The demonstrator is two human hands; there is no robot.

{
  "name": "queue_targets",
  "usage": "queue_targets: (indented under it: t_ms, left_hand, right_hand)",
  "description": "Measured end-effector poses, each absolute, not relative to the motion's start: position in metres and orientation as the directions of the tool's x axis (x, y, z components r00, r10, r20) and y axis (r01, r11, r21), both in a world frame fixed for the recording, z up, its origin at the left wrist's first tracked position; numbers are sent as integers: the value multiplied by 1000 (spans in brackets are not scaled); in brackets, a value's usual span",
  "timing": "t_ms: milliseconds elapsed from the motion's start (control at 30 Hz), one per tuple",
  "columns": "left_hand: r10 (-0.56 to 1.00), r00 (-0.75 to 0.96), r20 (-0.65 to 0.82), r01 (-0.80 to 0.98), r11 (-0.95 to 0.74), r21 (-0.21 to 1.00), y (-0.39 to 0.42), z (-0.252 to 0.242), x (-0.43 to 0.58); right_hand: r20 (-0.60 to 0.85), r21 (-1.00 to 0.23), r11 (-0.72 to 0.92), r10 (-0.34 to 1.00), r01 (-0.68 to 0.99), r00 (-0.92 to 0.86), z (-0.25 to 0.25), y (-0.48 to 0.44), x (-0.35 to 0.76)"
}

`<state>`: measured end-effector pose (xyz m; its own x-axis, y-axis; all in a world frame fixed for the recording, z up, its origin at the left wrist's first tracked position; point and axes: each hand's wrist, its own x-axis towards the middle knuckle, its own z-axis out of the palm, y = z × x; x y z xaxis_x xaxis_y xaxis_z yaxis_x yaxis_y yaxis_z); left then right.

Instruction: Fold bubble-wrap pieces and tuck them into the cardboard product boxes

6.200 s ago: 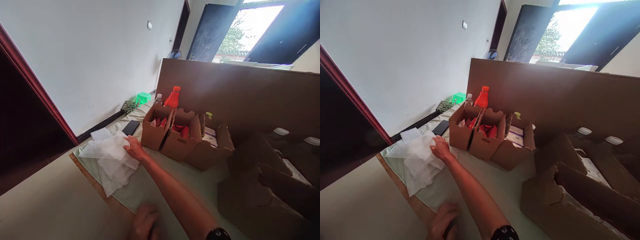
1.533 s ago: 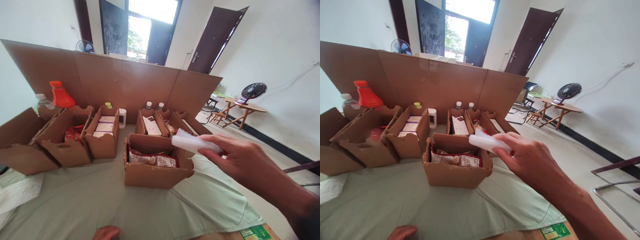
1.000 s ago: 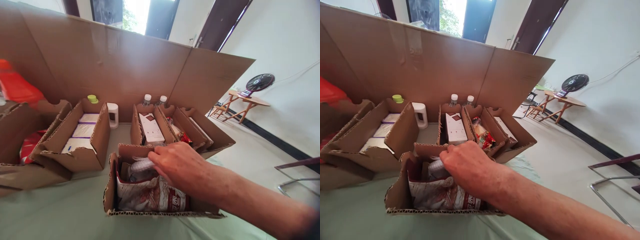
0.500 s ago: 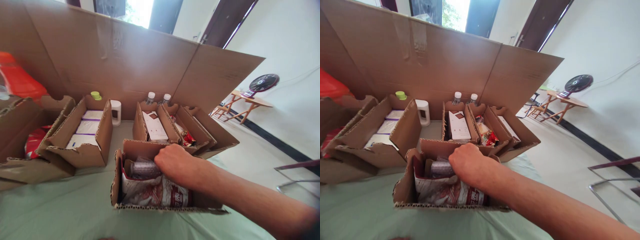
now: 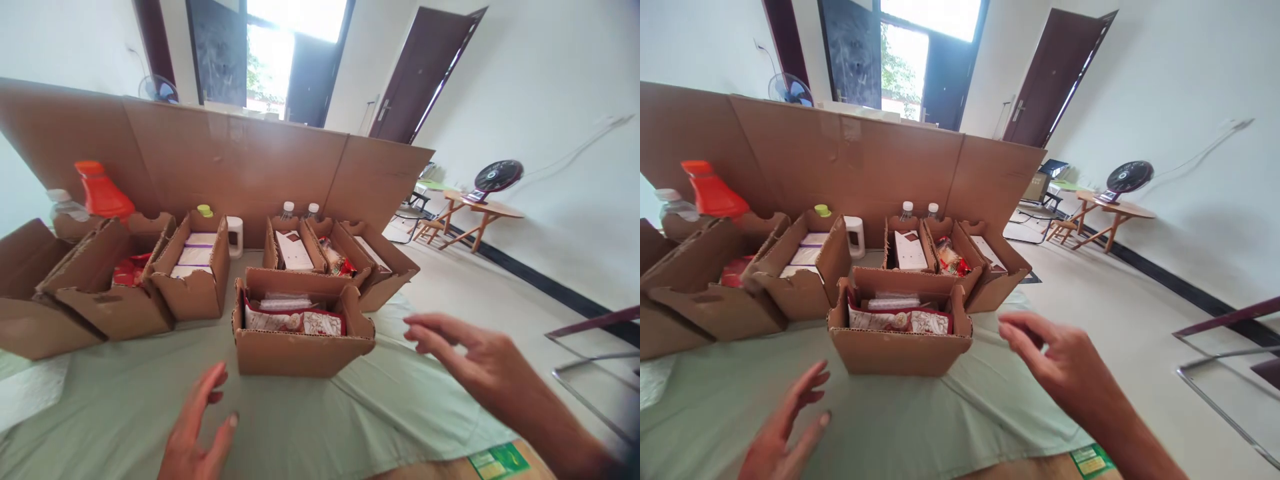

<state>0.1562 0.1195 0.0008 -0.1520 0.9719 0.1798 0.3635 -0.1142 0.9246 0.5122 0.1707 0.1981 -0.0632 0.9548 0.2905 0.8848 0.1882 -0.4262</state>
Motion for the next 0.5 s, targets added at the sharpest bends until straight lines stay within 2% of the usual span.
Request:
queue_targets:
  t_ms: [67, 100, 233, 367, 500]
  left_hand:
    - [979, -137, 149, 311, -101, 945, 141, 18, 166]
    - [982, -117, 146, 275, -109, 955, 152, 24, 172]
    - [991, -62, 118, 65, -114, 991, 182, 40, 196]
    - [990, -90, 112, 4, -112, 994, 174, 61, 198]
    - [952, -114, 284, 50, -280, 959, 148, 88, 183]
  right_hand:
    - [225, -621, 132, 974, 773, 15, 154, 152, 517]
    - [207, -680, 122, 978, 723, 30, 131, 148, 511]
    - [220, -812, 156, 974, 562, 47, 73, 156, 457]
    - [256, -844, 192, 965, 500, 62, 90, 158, 426]
    - [382, -787, 309, 924, 534, 29, 121, 143, 424]
